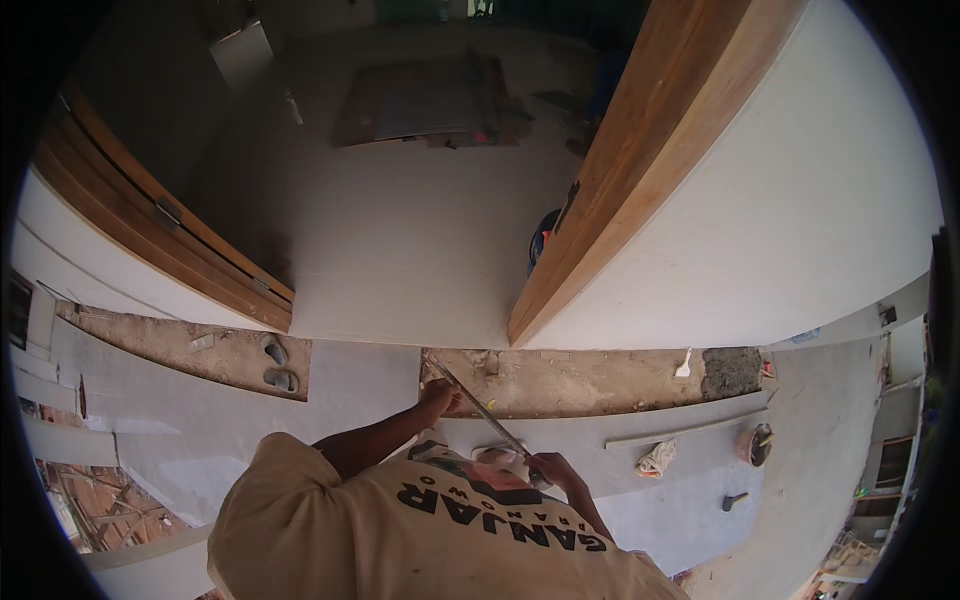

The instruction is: The person measures and marks a large ceramic tile using a tape measure and a pencil. They then carry the tile with a coworker to a manual tile cutter, position it, and score the surface. The person snaps the tile along the scored line and measures the resulting piece.

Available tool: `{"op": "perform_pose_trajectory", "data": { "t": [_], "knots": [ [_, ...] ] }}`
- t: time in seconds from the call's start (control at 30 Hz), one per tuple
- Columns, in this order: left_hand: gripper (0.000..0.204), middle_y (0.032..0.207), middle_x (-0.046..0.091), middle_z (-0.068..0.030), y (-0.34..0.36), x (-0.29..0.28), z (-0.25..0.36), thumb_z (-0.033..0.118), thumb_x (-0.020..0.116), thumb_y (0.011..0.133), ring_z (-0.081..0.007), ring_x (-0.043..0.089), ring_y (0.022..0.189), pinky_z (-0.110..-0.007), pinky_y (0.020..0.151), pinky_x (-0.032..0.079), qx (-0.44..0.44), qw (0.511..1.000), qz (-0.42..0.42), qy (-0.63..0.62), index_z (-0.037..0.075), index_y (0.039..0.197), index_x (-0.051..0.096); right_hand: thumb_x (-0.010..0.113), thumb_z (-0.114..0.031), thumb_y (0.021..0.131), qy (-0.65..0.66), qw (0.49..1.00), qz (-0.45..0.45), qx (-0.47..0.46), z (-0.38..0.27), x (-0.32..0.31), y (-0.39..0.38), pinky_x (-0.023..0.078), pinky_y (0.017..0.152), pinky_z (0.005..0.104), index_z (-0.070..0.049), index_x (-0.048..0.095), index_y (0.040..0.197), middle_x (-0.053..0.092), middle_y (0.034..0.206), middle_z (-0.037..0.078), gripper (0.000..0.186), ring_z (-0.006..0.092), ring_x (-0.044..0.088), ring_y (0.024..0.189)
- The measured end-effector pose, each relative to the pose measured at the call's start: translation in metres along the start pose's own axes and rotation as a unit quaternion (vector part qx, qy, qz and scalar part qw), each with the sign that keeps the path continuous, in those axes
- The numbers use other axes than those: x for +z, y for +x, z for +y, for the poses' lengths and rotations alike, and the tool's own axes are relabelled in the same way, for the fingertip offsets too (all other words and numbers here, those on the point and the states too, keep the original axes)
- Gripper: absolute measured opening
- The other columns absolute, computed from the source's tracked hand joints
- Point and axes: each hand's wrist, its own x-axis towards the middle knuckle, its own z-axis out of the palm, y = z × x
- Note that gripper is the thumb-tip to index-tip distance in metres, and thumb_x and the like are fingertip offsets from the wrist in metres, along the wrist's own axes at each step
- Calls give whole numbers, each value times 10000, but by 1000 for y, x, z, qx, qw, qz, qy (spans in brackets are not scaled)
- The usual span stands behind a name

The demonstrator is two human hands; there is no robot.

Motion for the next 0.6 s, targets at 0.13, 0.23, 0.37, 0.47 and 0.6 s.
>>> {"op": "perform_pose_trajectory", "data": {
  "t": [0.13, 0.23, 0.37, 0.47, 0.6],
  "knots": [
    [160, 799, 628, -40, -38, -71, 43, 237, 589, 907, -145, 621, 737, -332, 693, 522, 66, 997, 21, -41, 81, 881, 610, 611, -354, 927, -64, 994, -41, -72, -116, 67, 54, 493, 730, 285, -42, 738, 999, 696, 875, 39, 344, 119, 603, 785],
    [161, 805, 629, -40, -38, -114, 65, 248, 598, 903, -147, 620, 737, -324, 688, 515, 110, 991, 35, -69, 90, 877, 609, 583, -334, 943, -94, 980, -54, -167, -183, 111, 96, 497, 761, 295, -46, 718, 980, 695, 894, 75, 320, 141, 627, 806],
    [160, 790, 619, -31, -30, -128, 89, 247, 607, 898, -146, 613, 755, -317, 707, 500, 120, 987, 50, -97, 88, 897, 622, 585, -336, 944, -78, 973, -75, -206, -269, 150, 122, 498, 751, 296, -41, 707, 936, 680, 869, 78, 319, 138, 628, 797],
    [164, 835, 634, -27, 1, -124, 99, 244, 592, 903, -140, 620, 792, -317, 722, 502, 158, 984, 37, -66, 87, 923, 632, 509, -260, 985, -286, 821, 10, -494, -290, 156, 182, 518, 744, 324, -51, 691, 1009, 678, 843, 114, 278, 224, 662, 805],
    [123, 851, 649, -28, 60, -136, 132, 159, 565, 900, -134, 617, 810, -323, 737, 499, 183, 974, 53, -125, 68, 903, 649, 428, -219, 1020, -278, 882, -66, -375, -375, 142, 220, 530, 765, 370, -67, 663, 1091, 684, 883, 154, 289, 294, 678, 846]
  ]
}}
